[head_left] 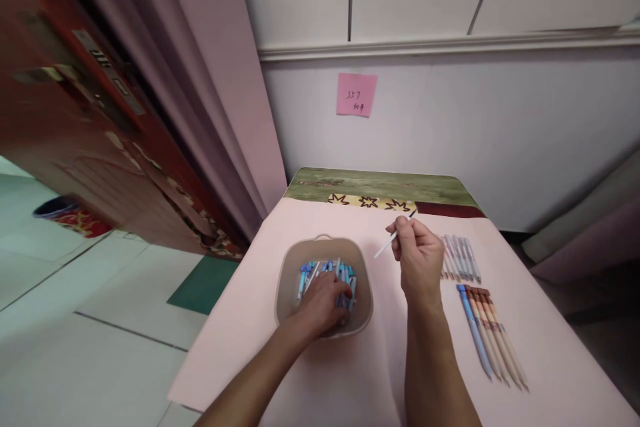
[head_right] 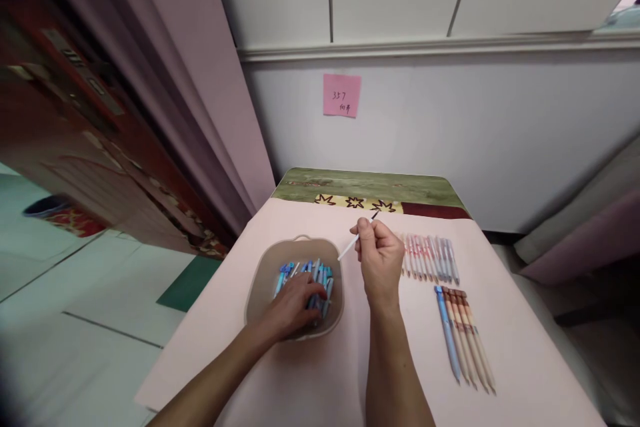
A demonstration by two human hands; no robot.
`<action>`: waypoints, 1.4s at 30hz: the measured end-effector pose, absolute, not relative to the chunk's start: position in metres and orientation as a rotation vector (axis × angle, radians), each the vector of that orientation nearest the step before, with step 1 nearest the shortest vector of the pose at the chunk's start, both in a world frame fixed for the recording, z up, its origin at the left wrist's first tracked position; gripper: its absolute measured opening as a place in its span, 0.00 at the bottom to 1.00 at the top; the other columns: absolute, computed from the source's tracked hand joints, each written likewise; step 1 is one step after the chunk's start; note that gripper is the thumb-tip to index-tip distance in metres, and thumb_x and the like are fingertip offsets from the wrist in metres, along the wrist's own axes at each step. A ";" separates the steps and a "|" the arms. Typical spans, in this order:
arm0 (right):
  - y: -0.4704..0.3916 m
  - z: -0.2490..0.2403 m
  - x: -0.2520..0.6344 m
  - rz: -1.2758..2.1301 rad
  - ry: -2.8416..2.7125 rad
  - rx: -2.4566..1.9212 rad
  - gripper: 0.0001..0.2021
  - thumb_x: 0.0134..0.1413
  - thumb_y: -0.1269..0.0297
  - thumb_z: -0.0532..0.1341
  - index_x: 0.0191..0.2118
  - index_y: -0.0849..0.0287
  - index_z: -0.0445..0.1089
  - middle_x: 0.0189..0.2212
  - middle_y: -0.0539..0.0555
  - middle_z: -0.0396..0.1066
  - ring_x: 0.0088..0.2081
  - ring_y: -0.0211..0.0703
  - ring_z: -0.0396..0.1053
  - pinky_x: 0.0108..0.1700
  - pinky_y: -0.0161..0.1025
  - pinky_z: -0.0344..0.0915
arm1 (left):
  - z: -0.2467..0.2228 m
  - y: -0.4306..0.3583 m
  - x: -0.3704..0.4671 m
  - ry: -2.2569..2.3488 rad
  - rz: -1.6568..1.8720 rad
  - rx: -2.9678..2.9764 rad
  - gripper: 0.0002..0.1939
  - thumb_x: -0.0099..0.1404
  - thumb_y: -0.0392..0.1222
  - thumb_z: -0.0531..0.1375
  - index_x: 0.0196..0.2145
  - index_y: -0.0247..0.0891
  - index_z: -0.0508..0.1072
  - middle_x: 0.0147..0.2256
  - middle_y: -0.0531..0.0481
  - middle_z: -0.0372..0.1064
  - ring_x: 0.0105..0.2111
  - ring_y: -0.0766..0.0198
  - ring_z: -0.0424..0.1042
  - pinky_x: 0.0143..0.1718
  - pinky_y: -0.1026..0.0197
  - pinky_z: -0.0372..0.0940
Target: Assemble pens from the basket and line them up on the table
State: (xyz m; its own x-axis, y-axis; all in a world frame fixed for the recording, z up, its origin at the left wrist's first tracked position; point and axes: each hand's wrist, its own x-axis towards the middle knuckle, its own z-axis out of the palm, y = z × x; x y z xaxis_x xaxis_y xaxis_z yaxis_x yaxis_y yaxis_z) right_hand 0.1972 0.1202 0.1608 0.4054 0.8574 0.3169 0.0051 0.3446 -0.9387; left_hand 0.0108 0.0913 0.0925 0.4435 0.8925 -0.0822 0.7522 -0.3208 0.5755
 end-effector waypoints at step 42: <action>0.111 0.153 0.186 1.014 -1.265 -1.035 0.16 0.55 0.50 0.59 0.36 0.60 0.68 0.31 0.55 0.74 0.24 0.37 0.70 0.22 0.31 0.63 | 0.097 0.109 0.002 1.903 0.283 1.959 0.04 0.55 0.36 0.58 0.30 0.37 0.74 0.31 0.45 0.74 0.33 0.58 0.71 0.34 0.61 0.58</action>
